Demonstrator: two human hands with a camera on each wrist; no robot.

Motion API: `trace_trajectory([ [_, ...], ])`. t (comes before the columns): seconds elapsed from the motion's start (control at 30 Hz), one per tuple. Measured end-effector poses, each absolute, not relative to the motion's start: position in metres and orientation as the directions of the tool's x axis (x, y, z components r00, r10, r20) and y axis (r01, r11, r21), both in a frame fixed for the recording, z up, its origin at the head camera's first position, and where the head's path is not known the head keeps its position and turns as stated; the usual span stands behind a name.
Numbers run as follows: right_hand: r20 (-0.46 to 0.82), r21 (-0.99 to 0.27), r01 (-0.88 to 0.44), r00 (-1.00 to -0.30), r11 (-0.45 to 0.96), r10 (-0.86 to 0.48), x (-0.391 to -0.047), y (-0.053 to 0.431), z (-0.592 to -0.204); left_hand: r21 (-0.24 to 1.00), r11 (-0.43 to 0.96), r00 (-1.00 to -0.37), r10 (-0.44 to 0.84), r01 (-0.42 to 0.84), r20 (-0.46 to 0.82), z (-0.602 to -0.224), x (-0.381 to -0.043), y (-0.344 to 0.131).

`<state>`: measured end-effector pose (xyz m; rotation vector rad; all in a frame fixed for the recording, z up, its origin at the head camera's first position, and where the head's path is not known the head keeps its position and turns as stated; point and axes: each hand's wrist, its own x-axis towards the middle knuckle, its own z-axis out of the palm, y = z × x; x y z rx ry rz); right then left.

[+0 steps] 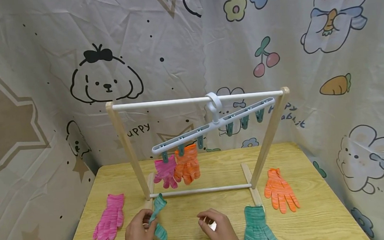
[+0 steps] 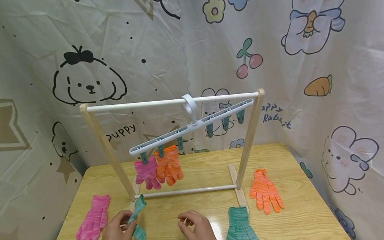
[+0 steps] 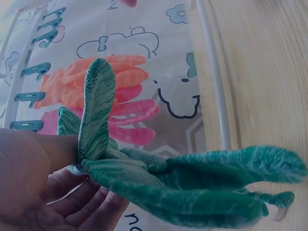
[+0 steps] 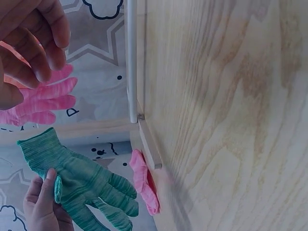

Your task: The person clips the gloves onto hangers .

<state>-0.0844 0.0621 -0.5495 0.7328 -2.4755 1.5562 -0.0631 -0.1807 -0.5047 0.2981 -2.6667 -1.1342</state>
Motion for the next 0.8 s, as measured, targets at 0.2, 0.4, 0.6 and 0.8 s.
trace_trajectory([
  [0.2, 0.384, -0.801, -0.485, -0.866, 0.351, -0.321, -0.086, 0.064, -0.552, 0.743, 0.664, -0.961, -0.253, -0.086, 0.115, -0.504, -0.065, -0.178],
  [0.4, 0.389, -0.802, -0.483, -0.869, 0.351, -0.307, -0.092, 0.067, -0.564, 0.746, 0.664, -0.963, -0.229, -0.047, 0.143, -0.502, -0.068, -0.171],
  [0.6, 0.396, -0.799, -0.488, -0.866, 0.352, -0.305, -0.094, 0.070, -0.561, 0.752, 0.659, -0.965, -0.194, 0.005, 0.176, -0.499, -0.069, -0.166],
  [0.8, 0.406, -0.799, -0.483, -0.873, 0.359, -0.271, -0.095, 0.072, -0.557, 0.754, 0.655, -0.967, -0.159, 0.046, 0.197, -0.497, -0.074, -0.160],
])
